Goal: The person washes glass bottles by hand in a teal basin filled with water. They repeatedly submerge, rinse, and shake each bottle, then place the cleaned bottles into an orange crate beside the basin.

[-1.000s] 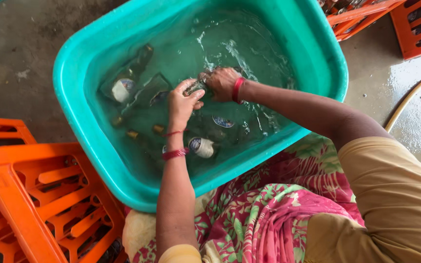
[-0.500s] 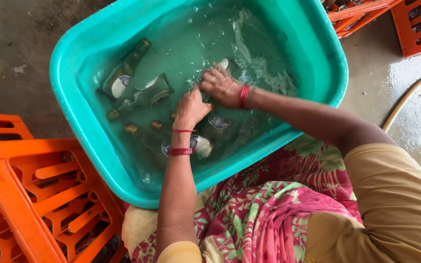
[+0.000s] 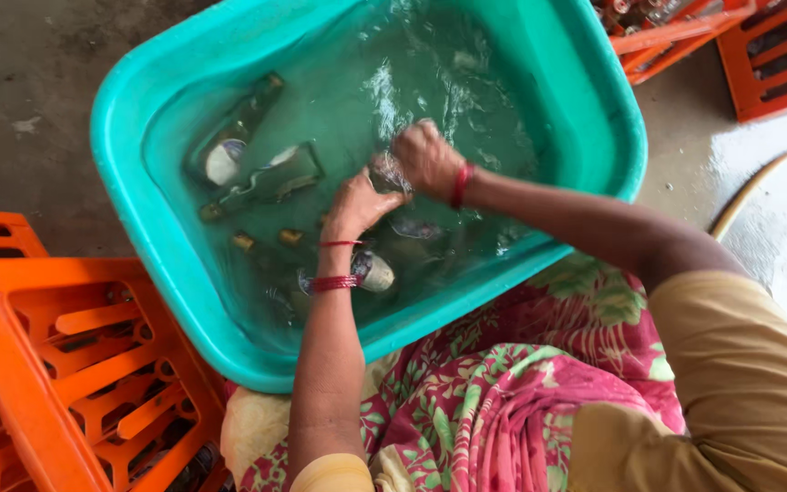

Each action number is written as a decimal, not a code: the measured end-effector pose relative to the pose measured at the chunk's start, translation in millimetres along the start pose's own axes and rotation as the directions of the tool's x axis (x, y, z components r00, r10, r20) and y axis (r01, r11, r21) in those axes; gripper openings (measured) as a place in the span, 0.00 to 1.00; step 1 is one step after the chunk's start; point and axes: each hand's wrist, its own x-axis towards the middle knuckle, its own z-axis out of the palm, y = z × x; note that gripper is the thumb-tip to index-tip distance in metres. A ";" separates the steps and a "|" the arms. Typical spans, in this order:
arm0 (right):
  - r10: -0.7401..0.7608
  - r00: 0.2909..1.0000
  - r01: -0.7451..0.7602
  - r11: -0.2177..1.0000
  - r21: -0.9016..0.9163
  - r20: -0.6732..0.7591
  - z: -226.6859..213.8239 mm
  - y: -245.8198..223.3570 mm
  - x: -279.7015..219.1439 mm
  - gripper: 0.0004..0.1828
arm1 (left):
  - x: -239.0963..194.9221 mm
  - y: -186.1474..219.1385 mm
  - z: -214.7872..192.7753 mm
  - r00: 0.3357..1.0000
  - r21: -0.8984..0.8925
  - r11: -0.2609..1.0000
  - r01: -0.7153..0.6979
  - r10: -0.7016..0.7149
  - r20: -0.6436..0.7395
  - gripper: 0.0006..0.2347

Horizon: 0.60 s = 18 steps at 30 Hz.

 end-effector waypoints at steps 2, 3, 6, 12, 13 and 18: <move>-0.134 0.969 0.130 0.991 -0.033 -0.206 2.2 -12.9 -6.7 0.42 | -4.2 -0.4 0.5 1.000 0.027 1.000 0.013 -0.012 -0.024 0.28; -0.090 0.991 0.099 0.991 0.089 -0.098 2.2 -13.5 -8.4 0.42 | -7.9 0.4 1.7 0.999 0.103 0.995 0.000 0.005 -0.051 0.28; -0.013 0.976 -0.062 0.938 0.340 0.216 -10.7 29.4 12.4 0.43 | -6.7 9.4 -6.6 0.995 0.275 0.961 -0.017 0.043 -0.088 0.24; 0.034 0.877 -0.239 0.896 0.374 0.479 0.3 37.1 9.5 0.42 | -11.0 8.8 -22.6 0.993 0.159 0.984 -0.080 0.092 -0.074 0.26; 0.118 0.939 -0.202 0.949 0.241 0.322 7.8 12.3 -5.0 0.38 | -14.3 7.8 -19.6 0.998 0.121 0.991 -0.048 0.053 -0.036 0.26; 0.119 0.978 -0.116 0.993 0.027 -0.174 -9.0 -31.2 -11.2 0.37 | -13.0 20.2 -20.1 0.984 0.352 0.933 -0.074 0.125 -0.125 0.21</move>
